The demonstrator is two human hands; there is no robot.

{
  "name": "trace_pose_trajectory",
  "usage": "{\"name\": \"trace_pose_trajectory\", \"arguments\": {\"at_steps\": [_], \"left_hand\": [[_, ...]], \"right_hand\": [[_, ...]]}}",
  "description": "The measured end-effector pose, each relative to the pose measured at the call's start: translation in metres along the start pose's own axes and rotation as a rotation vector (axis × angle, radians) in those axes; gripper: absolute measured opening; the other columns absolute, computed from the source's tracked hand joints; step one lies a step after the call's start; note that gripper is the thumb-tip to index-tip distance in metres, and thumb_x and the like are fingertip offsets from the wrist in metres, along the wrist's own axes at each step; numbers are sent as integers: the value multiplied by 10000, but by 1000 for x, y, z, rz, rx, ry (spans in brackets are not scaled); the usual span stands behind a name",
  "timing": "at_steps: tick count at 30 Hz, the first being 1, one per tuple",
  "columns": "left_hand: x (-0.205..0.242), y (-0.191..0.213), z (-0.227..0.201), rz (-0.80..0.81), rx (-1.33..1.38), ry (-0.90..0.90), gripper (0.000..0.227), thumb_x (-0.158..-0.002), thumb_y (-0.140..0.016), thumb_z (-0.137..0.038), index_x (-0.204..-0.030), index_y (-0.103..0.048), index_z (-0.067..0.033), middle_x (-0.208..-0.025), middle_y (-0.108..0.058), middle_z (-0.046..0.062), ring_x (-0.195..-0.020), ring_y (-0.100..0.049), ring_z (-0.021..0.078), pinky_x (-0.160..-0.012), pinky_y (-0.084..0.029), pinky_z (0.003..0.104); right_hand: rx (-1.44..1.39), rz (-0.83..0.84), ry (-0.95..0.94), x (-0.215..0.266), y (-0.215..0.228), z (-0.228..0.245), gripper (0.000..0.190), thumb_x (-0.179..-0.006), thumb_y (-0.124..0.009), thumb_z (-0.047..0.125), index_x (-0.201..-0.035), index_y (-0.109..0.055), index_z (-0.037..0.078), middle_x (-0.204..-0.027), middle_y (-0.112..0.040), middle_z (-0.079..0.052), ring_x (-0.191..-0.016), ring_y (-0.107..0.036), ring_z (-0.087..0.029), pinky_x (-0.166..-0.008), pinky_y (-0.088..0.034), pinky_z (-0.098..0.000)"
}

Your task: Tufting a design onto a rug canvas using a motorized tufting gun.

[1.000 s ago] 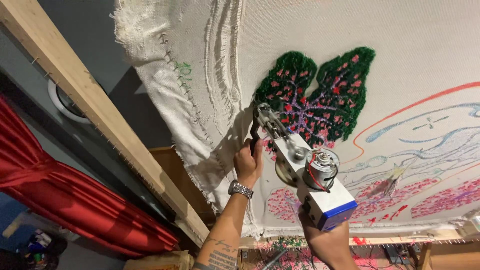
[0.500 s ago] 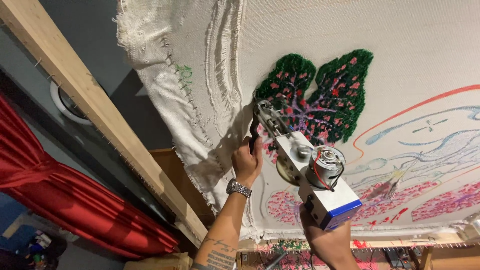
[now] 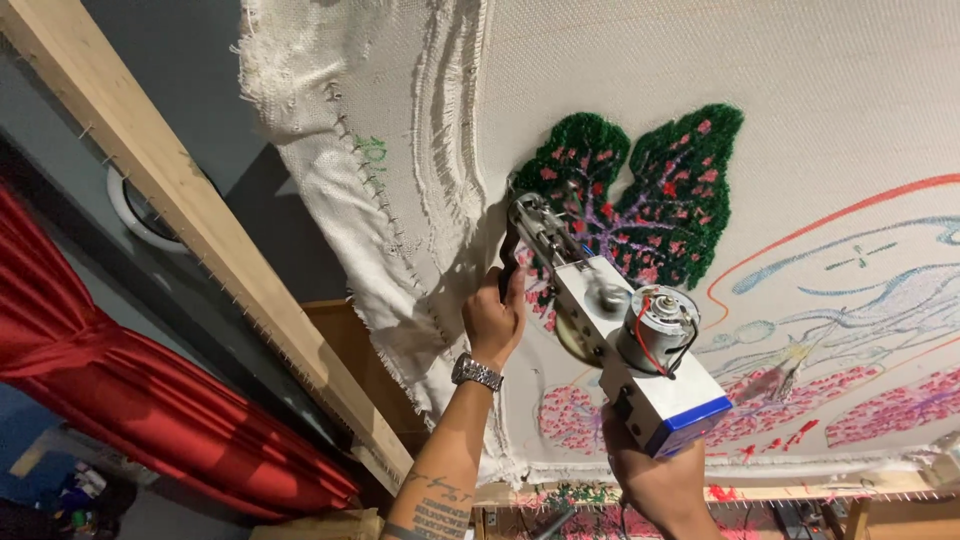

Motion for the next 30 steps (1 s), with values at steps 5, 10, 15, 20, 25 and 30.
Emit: {"name": "trace_pose_trajectory", "arguments": {"at_steps": [5,10,15,20,25,30], "left_hand": [[1,2,1,-21,25,38,380,-1005,-597,-429,-912,-711,-79,-780,-722,183,-733,-692,425,-604,-515,483],[19,-25,14,18,120,76,420,-1031,-634,-426,-895,-697,-33,-749,-705,171,-683,-708,337,-596,-525,415],[30,-70,-2,365,767,359,448,-990,-724,-441,-1120,-745,-13,-752,-636,67,-580,-557,117,-490,-436,285],[54,-113,-21,857,837,431,613,-837,-847,-399,-1212,-683,57,-892,-739,119,-600,-690,131,-457,-484,261],[60,-115,-42,915,887,400,718,-769,-904,-363,-1281,-628,58,-1137,-778,83,-777,-696,52,-622,-558,247],[66,-104,-68,944,889,474,637,-759,-869,-339,-1221,-686,61,-985,-801,83,-545,-574,73,-462,-453,259]], "right_hand": [[82,-7,-24,0,7,-1,177,-832,-720,18,-1005,-682,3,-796,-708,-37,-662,-652,-126,-584,-532,-289],[-110,-5,-266,1,33,-24,163,-813,-705,-31,-975,-695,-19,-722,-657,-76,-549,-583,-151,-463,-444,-313],[-276,45,-336,-3,68,2,211,-826,-686,-12,-1034,-652,-13,-678,-588,-62,-486,-508,-154,-408,-390,-316],[-264,110,-198,-1,97,30,299,-803,-657,8,-1102,-641,-11,-684,-551,-69,-510,-501,-171,-437,-404,-325],[-216,80,-283,10,117,17,238,-815,-657,12,-1041,-593,-20,-680,-548,-80,-516,-501,-184,-436,-402,-341],[-226,103,-261,13,132,-3,208,-843,-676,37,-1004,-567,-36,-678,-530,-82,-526,-480,-181,-443,-391,-339]]}}
Point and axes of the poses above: each hand's wrist, its own x-axis away from the middle knuckle, its own y-axis out of the back of the hand, z = x × y, the point moved 9 cm from there along -x, towards the middle knuckle
